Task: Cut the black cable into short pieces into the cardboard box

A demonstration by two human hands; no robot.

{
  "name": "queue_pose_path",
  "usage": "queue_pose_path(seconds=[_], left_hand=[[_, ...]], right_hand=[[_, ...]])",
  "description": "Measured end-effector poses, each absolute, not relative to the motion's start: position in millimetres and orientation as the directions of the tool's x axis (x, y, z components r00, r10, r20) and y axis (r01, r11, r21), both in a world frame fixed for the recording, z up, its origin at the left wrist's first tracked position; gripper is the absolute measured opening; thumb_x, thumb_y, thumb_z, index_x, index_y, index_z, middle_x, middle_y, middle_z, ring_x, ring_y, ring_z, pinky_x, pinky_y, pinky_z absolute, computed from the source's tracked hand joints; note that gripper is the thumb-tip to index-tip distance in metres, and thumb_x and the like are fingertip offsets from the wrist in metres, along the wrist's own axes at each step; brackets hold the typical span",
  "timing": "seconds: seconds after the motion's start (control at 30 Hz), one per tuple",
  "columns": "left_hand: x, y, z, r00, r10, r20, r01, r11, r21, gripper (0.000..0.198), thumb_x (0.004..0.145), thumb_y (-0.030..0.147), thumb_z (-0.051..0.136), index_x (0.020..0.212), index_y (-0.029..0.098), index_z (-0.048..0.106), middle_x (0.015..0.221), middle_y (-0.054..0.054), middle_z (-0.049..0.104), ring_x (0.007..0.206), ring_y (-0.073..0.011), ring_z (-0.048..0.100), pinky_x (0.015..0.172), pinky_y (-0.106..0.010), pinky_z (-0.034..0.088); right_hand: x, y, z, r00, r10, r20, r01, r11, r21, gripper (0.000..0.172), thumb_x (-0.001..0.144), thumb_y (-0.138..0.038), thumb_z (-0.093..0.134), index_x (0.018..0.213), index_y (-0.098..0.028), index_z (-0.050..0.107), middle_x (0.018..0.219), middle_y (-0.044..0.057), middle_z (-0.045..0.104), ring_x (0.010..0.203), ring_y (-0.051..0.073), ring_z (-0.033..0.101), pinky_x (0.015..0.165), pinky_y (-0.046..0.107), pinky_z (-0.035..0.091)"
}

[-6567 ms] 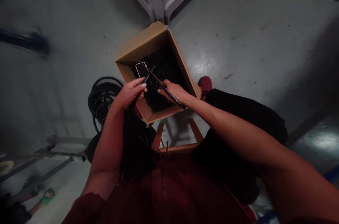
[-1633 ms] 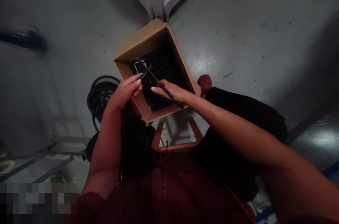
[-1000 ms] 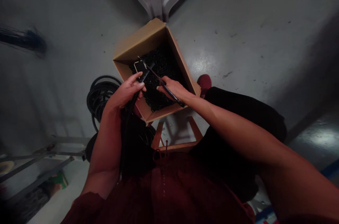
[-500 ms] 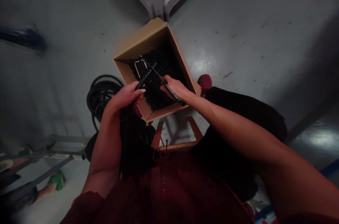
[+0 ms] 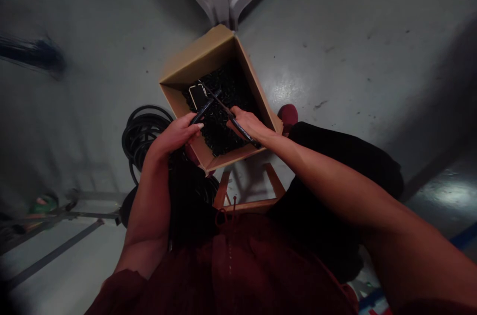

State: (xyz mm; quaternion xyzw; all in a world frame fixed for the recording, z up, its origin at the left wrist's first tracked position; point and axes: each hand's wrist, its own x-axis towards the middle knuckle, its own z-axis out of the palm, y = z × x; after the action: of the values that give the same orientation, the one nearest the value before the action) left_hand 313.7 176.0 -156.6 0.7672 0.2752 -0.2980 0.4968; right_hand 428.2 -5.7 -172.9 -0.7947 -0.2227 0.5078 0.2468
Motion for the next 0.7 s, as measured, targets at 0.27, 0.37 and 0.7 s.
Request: queue_pose_path(seconds=[0.27, 0.37, 0.7], left_hand=[[313.7, 178.3, -161.9, 0.685, 0.13, -0.717, 0.667, -0.507, 0.546, 0.013, 0.085, 0.027, 0.047, 0.089, 0.017, 0.052, 0.066, 0.002, 0.049, 0.054, -0.0092, 0.044, 0.052, -0.02, 0.035], [313.5, 179.3, -163.9, 0.703, 0.134, -0.698, 0.633, -0.564, 0.53, 0.021, 0.084, 0.028, 0.047, 0.098, 0.016, 0.056, 0.069, 0.0, 0.052, 0.058, -0.0112, 0.045, 0.057, -0.022, 0.037], [314.8, 179.0, -162.3, 0.677, 0.121, -0.726, 0.614, -0.637, 0.467, 0.029, 0.086, 0.028, 0.044, 0.106, 0.014, 0.058, 0.085, -0.006, 0.062, 0.07, -0.0158, 0.053, 0.068, -0.025, 0.041]], right_hand=[[427.8, -7.2, -181.8, 0.37, 0.608, -0.703, 0.167, -0.788, -0.593, 0.006, 0.083, -0.026, 0.045, 0.087, -0.021, 0.044, 0.071, 0.003, 0.054, 0.064, 0.016, 0.048, 0.06, 0.027, 0.031], [426.9, -7.6, -183.3, 0.36, 0.598, -0.716, 0.186, -0.799, -0.572, 0.007, 0.083, -0.026, 0.044, 0.089, -0.021, 0.046, 0.072, 0.004, 0.055, 0.065, 0.017, 0.049, 0.061, 0.028, 0.032], [425.3, -5.0, -179.0, 0.349, 0.57, -0.744, 0.217, -0.821, -0.528, 0.01, 0.085, -0.026, 0.044, 0.091, -0.021, 0.049, 0.075, 0.005, 0.058, 0.066, 0.018, 0.052, 0.061, 0.028, 0.031]])
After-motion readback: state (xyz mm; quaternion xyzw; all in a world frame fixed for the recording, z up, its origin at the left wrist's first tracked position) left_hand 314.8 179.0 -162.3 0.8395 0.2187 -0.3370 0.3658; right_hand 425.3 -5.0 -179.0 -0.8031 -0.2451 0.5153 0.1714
